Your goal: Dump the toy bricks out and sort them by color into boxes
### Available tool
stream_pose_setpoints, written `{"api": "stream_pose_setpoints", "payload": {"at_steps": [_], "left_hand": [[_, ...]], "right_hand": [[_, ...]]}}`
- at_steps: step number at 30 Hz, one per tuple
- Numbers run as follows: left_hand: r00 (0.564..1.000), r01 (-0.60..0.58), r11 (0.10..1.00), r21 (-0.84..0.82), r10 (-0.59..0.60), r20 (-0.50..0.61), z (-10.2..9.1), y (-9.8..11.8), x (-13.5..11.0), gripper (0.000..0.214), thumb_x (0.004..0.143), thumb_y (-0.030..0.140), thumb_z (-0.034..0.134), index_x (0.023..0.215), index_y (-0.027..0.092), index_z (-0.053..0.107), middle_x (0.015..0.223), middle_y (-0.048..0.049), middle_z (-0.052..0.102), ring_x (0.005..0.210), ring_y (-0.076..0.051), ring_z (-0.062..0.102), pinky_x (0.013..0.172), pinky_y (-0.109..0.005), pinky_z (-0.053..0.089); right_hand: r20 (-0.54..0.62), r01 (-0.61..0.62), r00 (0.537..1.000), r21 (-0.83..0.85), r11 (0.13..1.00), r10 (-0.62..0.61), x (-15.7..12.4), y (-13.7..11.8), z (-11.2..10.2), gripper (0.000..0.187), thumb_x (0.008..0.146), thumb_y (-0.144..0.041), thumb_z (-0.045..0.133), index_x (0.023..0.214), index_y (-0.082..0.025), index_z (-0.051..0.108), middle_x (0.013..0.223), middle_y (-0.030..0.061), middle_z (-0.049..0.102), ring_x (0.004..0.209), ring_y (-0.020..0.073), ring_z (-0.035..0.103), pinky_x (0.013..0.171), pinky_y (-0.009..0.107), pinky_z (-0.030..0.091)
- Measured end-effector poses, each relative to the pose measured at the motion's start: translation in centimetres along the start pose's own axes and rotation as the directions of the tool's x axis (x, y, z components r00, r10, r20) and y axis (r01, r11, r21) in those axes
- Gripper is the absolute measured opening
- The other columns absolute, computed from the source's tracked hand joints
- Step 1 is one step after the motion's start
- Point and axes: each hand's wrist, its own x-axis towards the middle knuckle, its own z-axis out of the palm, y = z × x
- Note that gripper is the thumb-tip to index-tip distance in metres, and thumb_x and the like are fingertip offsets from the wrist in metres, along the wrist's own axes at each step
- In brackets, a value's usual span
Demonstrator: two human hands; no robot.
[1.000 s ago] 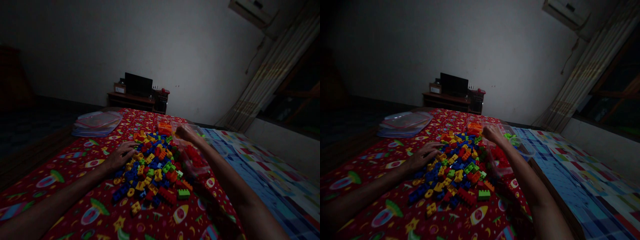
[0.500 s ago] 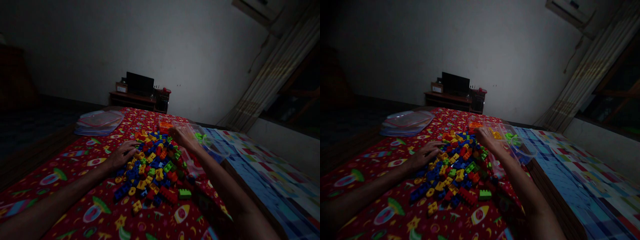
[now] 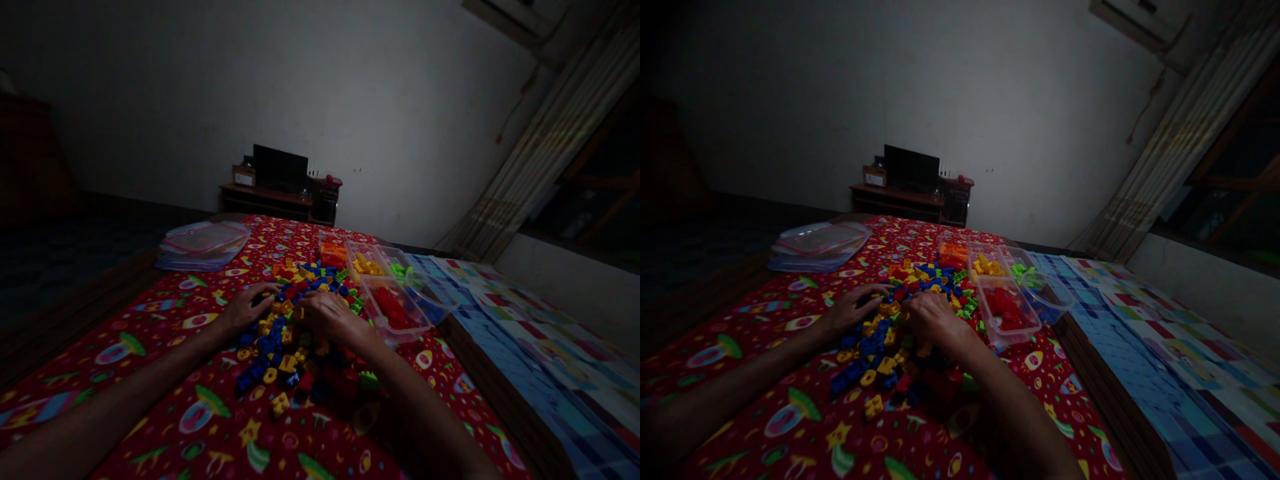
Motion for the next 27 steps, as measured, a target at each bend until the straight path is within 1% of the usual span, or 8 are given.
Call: {"api": "stream_pose_setpoints", "payload": {"at_steps": [3, 5, 10, 12, 17, 21, 24, 27], "left_hand": [[0.998, 0.055, 0.997, -0.047, -0.057, -0.034, 0.0, 0.2, 0.0, 0.042, 0.079, 0.052, 0.050, 0.106, 0.020, 0.060, 0.108, -0.0083, 0.071, 0.100, -0.026, 0.067, 0.091, -0.039, 0.052], [0.996, 0.067, 0.995, -0.071, -0.071, -0.050, 0.0, 0.4, 0.0, 0.045, 0.078, 0.051, 0.051, 0.109, 0.019, 0.057, 0.107, -0.0096, 0.071, 0.100, -0.026, 0.067, 0.091, -0.040, 0.053], [0.995, 0.090, 0.995, -0.037, -0.092, -0.044, -0.1, 0.8, 0.0, 0.048, 0.079, 0.053, 0.049, 0.111, 0.019, 0.058, 0.112, -0.0111, 0.070, 0.103, -0.027, 0.066, 0.089, -0.039, 0.053], [0.996, 0.085, 0.996, -0.007, -0.085, -0.033, -0.1, 0.8, 0.0, 0.047, 0.080, 0.053, 0.048, 0.110, 0.019, 0.060, 0.111, -0.0102, 0.070, 0.102, -0.027, 0.066, 0.089, -0.038, 0.053], [0.998, 0.060, 0.996, 0.061, -0.058, -0.025, -0.1, 0.0, 0.0, 0.048, 0.082, 0.054, 0.044, 0.109, 0.021, 0.065, 0.110, -0.0081, 0.071, 0.102, -0.027, 0.066, 0.089, -0.036, 0.052], [0.999, 0.048, 0.996, 0.076, -0.047, -0.021, 0.0, -0.6, 0.0, 0.049, 0.084, 0.055, 0.042, 0.111, 0.021, 0.065, 0.114, -0.0090, 0.070, 0.105, -0.027, 0.065, 0.092, -0.037, 0.050], [0.999, 0.038, 0.996, 0.081, -0.037, -0.015, -0.1, -0.3, -0.1, 0.047, 0.084, 0.054, 0.043, 0.109, 0.022, 0.066, 0.114, -0.0093, 0.069, 0.104, -0.027, 0.064, 0.093, -0.038, 0.050], [1.000, 0.027, 0.997, 0.073, -0.027, -0.002, -0.4, 0.4, -0.1, 0.047, 0.084, 0.055, 0.044, 0.108, 0.023, 0.067, 0.113, -0.0096, 0.070, 0.104, -0.028, 0.064, 0.091, -0.039, 0.051]], "right_hand": [[-0.004, 0.017, 1.000, 0.008, 1.000, -0.017, 0.0, 0.2, -0.6, 0.009, 0.089, -0.022, 0.060, 0.095, -0.017, 0.065, 0.088, 0.0050, 0.063, 0.083, 0.0143, 0.054, 0.076, 0.024, 0.036], [-0.033, 0.000, 0.999, 0.004, 1.000, 0.000, 0.0, 0.3, -1.2, 0.008, 0.089, -0.023, 0.059, 0.089, -0.016, 0.063, 0.081, 0.0034, 0.060, 0.077, 0.0129, 0.051, 0.072, 0.024, 0.035], [-0.093, -0.095, 0.991, 0.011, 0.995, 0.096, 0.2, 0.9, -2.4, 0.026, 0.096, -0.029, 0.048, 0.076, -0.016, 0.057, 0.066, -0.0010, 0.051, 0.058, 0.0094, 0.036, 0.058, 0.025, 0.025], [-0.122, -0.139, 0.982, 0.026, 0.990, 0.141, 0.1, 1.1, -2.9, 0.025, 0.097, -0.028, 0.047, 0.076, -0.016, 0.056, 0.065, -0.0017, 0.049, 0.056, 0.0091, 0.034, 0.057, 0.025, 0.024], [-0.090, -0.254, 0.959, 0.144, 0.956, 0.268, -0.3, 1.9, -3.7, 0.016, 0.096, -0.027, 0.049, 0.090, -0.016, 0.058, 0.067, -0.0024, 0.051, 0.058, 0.0091, 0.041, 0.057, 0.023, 0.025], [-0.082, -0.290, 0.947, 0.206, 0.935, 0.312, -0.3, 2.7, -3.5, 0.017, 0.095, -0.030, 0.051, 0.091, -0.016, 0.059, 0.071, -0.0016, 0.054, 0.060, 0.0088, 0.043, 0.057, 0.021, 0.028], [-0.083, -0.307, 0.940, 0.226, 0.924, 0.332, -0.2, 3.3, -3.7, 0.021, 0.095, -0.033, 0.049, 0.091, -0.016, 0.061, 0.070, -0.0014, 0.055, 0.059, 0.0091, 0.044, 0.056, 0.022, 0.029], [-0.095, -0.352, 0.918, 0.248, 0.903, 0.384, -0.2, 4.1, -4.4, 0.020, 0.093, -0.033, 0.054, 0.095, -0.015, 0.062, 0.069, -0.0013, 0.055, 0.060, 0.0100, 0.046, 0.056, 0.022, 0.030]]}}
